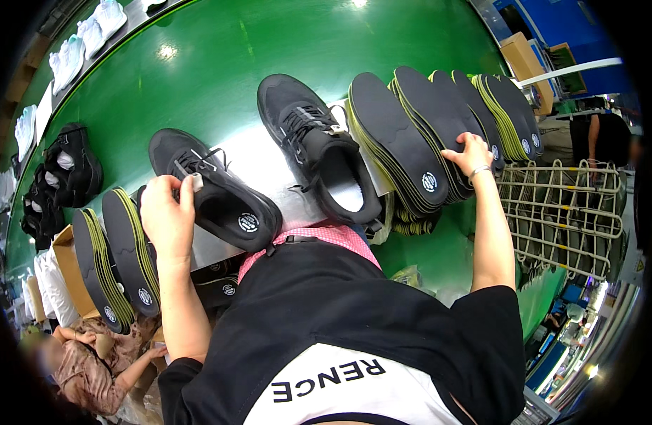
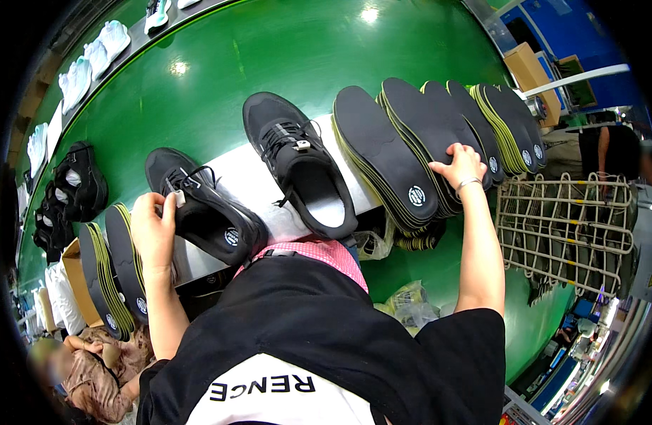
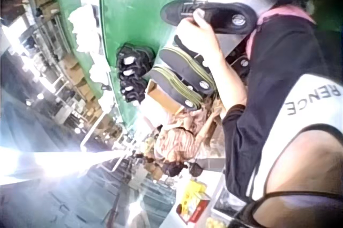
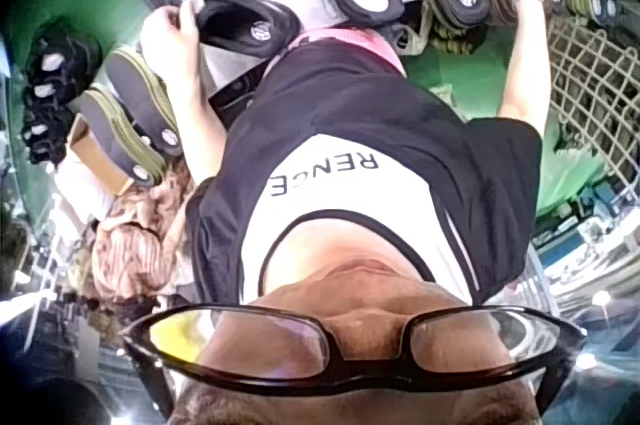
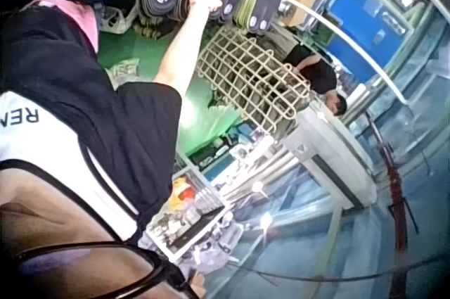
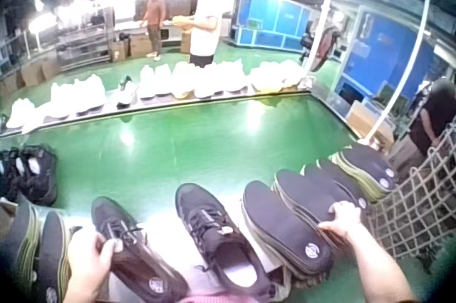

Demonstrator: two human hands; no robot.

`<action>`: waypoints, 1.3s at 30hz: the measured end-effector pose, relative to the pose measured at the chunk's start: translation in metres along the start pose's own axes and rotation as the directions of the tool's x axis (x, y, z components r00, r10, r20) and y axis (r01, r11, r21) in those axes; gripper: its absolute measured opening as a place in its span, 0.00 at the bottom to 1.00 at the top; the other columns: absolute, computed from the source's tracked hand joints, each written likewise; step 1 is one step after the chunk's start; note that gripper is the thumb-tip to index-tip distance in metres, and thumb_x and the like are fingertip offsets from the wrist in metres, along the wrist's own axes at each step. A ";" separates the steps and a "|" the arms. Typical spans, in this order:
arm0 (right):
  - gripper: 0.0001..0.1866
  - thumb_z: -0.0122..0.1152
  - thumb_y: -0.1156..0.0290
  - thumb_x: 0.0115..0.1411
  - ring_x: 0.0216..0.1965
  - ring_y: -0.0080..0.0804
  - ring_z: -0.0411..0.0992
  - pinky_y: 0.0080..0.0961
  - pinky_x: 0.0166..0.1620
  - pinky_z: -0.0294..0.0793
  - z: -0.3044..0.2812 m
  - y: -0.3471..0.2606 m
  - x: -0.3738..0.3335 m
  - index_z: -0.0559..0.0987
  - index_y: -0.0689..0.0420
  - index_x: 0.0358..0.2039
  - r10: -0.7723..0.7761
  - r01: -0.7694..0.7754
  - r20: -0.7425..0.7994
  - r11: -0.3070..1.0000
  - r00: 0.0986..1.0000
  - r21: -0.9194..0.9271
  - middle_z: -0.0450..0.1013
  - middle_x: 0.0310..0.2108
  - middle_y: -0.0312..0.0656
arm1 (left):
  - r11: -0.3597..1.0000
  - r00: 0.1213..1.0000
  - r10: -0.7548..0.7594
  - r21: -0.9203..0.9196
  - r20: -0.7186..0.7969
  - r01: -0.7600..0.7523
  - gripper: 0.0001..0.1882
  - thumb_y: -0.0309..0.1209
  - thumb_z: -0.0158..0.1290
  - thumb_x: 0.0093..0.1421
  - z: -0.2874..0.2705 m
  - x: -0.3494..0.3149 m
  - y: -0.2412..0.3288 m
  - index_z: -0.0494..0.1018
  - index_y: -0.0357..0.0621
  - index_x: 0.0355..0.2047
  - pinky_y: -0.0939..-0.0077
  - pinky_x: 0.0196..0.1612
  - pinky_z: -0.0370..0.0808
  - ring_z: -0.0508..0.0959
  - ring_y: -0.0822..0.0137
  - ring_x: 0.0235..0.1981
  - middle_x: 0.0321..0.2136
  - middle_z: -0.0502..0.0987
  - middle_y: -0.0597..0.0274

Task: The person picks up black shoes from a conveyor belt, inserts yellow insoles into them by hand, and places the shoes back onto the belt.

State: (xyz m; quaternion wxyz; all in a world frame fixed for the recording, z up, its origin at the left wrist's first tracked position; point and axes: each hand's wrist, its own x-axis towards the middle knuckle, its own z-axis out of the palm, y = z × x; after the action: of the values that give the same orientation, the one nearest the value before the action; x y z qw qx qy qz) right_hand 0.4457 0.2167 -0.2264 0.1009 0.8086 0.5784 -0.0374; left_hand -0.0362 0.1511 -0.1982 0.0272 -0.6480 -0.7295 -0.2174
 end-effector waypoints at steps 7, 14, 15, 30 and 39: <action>0.09 0.61 0.67 0.42 0.44 0.44 0.61 0.32 0.46 0.61 -0.049 -0.041 -0.045 0.75 0.58 0.20 -0.258 0.457 -0.405 0.705 0.877 0.542 0.65 0.40 0.51 | 0.222 0.782 0.066 -0.773 0.620 0.594 0.10 0.28 0.50 0.53 -0.010 -0.002 0.070 0.70 0.39 0.36 0.85 0.36 0.67 0.70 0.78 0.32 0.31 0.72 0.65; 0.10 0.63 0.68 0.40 0.43 0.47 0.61 0.34 0.46 0.61 -0.050 -0.115 -0.139 0.72 0.58 0.20 -0.639 0.744 -0.397 0.478 0.659 0.467 0.62 0.41 0.54 | -0.370 0.511 0.346 -0.386 0.787 0.845 0.20 0.36 0.49 0.55 0.031 0.001 0.119 0.63 0.39 0.44 0.74 0.38 0.70 0.72 0.68 0.38 0.39 0.70 0.58; 0.15 0.65 0.64 0.38 0.44 0.48 0.59 0.36 0.47 0.59 -0.042 -0.111 -0.142 0.71 0.58 0.23 -0.644 0.714 -0.338 0.506 0.686 0.484 0.60 0.44 0.56 | -0.362 0.522 0.301 -0.410 0.798 0.837 0.17 0.34 0.49 0.54 0.032 -0.003 0.120 0.66 0.39 0.42 0.72 0.38 0.71 0.73 0.69 0.36 0.36 0.72 0.60; 0.12 0.64 0.66 0.41 0.39 0.36 0.63 0.26 0.42 0.62 -0.035 -0.128 -0.156 0.73 0.60 0.21 -0.566 0.441 -0.150 0.420 0.810 0.793 0.60 0.37 0.47 | -0.422 0.657 0.454 -0.504 0.603 0.754 0.28 0.30 0.58 0.45 0.031 -0.016 0.119 0.61 0.40 0.46 0.76 0.44 0.66 0.68 0.72 0.41 0.37 0.68 0.62; 0.11 0.59 0.68 0.47 0.29 0.31 0.64 0.22 0.35 0.64 -0.030 -0.134 -0.166 0.73 0.64 0.23 -0.648 0.291 0.008 0.353 0.762 0.889 0.64 0.26 0.42 | -0.338 0.646 0.258 -0.560 0.718 0.757 0.17 0.30 0.57 0.47 0.046 -0.029 0.122 0.66 0.39 0.37 0.78 0.38 0.69 0.72 0.72 0.33 0.31 0.71 0.65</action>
State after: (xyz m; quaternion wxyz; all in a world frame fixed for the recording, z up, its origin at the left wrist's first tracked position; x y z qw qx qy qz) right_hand 0.2629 0.1109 -0.1836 -0.2185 0.5217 0.6638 -0.4894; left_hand 0.0960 0.1484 -0.2149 -0.7852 -0.2066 -0.3563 -0.4625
